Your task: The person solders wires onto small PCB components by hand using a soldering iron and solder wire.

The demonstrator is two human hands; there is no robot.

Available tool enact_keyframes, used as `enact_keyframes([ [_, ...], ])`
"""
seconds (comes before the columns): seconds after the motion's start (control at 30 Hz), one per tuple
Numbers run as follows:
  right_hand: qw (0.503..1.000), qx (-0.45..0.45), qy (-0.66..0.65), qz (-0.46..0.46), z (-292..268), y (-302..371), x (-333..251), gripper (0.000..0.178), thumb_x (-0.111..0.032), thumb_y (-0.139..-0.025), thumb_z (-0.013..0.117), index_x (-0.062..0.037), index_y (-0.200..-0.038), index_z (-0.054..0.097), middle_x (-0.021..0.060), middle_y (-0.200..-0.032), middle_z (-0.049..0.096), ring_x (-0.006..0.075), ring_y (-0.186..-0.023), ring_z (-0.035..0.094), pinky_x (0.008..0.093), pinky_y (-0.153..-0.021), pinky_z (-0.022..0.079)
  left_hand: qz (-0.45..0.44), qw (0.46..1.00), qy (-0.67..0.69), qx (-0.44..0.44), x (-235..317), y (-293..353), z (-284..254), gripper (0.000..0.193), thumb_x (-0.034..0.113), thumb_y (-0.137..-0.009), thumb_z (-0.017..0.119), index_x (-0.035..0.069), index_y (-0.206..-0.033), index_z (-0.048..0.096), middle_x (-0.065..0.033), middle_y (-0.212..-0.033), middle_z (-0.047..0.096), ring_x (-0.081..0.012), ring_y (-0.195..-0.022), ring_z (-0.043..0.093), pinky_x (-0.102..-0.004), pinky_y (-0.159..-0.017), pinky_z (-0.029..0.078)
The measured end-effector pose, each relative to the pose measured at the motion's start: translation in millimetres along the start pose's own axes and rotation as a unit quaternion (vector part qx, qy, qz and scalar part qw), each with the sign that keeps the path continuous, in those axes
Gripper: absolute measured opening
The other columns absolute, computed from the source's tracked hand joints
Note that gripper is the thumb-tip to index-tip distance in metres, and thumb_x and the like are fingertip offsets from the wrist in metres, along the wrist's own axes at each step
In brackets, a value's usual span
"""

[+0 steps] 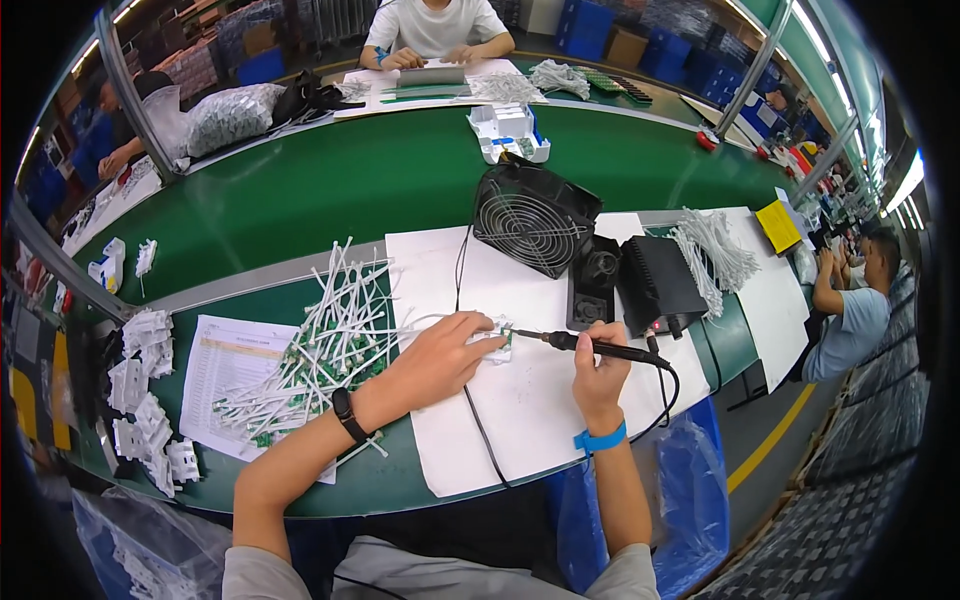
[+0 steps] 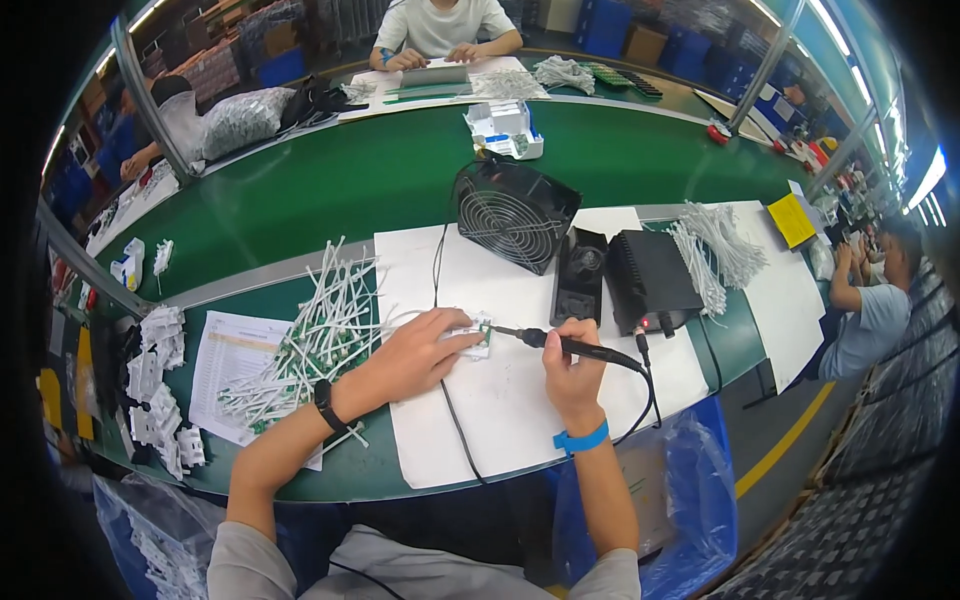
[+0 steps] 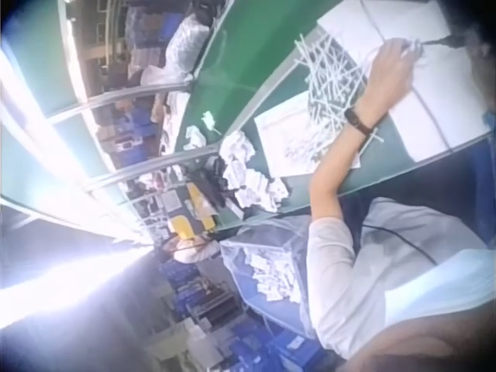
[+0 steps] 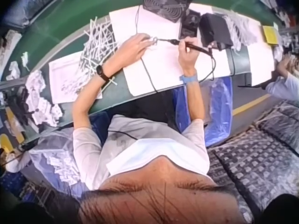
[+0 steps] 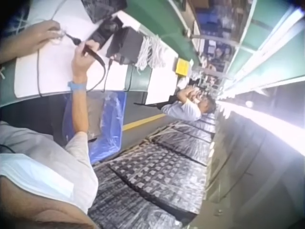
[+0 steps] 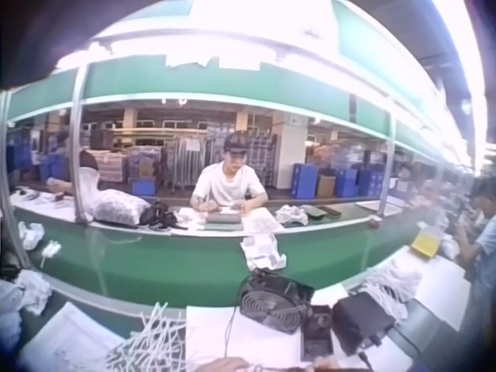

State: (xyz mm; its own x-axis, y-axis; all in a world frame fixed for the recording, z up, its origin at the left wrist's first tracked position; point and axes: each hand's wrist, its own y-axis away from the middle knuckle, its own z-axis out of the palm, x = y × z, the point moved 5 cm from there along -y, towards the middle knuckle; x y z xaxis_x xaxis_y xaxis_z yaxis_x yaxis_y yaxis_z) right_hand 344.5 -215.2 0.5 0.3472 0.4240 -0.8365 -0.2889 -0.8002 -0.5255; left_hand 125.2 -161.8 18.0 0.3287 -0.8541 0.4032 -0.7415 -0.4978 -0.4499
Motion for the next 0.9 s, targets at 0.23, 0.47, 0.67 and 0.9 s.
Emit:
enact_keyframes([
  [0.23,0.999,0.023,0.001,-0.028,-3.6,-1.4,1.3,0.014,-0.004,-0.095,0.062,-0.0060,-0.091,0.049,-0.0008,-0.075,0.049,0.0041,-0.063,0.041,0.0199,-0.055,0.032,0.002,1.000,0.005,0.002,-2.8,0.1,2.5,0.037,-0.004,-0.080,0.065,0.000,-0.116,0.069,-0.0145,-0.116,0.060,-0.0301,-0.110,0.058,-0.0382,-0.094,0.050],
  [0.47,0.999,0.024,-0.007,-0.022,-2.3,-0.4,1.4,0.013,-0.003,-0.096,0.061,-0.0060,-0.092,0.049,-0.0006,-0.076,0.049,0.0042,-0.064,0.041,0.0198,-0.056,0.033,-0.004,1.000,0.010,-0.002,-4.2,1.5,4.4,0.038,-0.006,-0.078,0.063,0.000,-0.116,0.069,-0.0152,-0.116,0.060,-0.0304,-0.111,0.058,-0.0390,-0.096,0.048],
  [0.67,0.999,0.031,-0.014,-0.012,-0.4,-0.4,0.6,0.014,-0.002,-0.096,0.061,-0.0063,-0.092,0.048,-0.0006,-0.076,0.047,0.0046,-0.065,0.041,0.0197,-0.057,0.033,0.000,1.000,0.006,0.006,-5.4,2.2,2.9,0.039,-0.006,-0.077,0.062,0.000,-0.115,0.069,-0.0146,-0.116,0.060,-0.0303,-0.112,0.057,-0.0395,-0.097,0.048],
  [0.9,0.999,0.019,-0.021,0.021,0.8,1.4,0.2,0.012,-0.006,-0.098,0.057,-0.0072,-0.092,0.046,-0.0012,-0.078,0.044,0.0056,-0.070,0.034,0.0223,-0.063,0.028,-0.003,1.000,0.014,0.007,-6.9,1.9,8.0,0.038,-0.006,-0.077,0.062,0.000,-0.114,0.069,-0.0144,-0.116,0.061,-0.0304,-0.113,0.057,-0.0394,-0.097,0.047],
])
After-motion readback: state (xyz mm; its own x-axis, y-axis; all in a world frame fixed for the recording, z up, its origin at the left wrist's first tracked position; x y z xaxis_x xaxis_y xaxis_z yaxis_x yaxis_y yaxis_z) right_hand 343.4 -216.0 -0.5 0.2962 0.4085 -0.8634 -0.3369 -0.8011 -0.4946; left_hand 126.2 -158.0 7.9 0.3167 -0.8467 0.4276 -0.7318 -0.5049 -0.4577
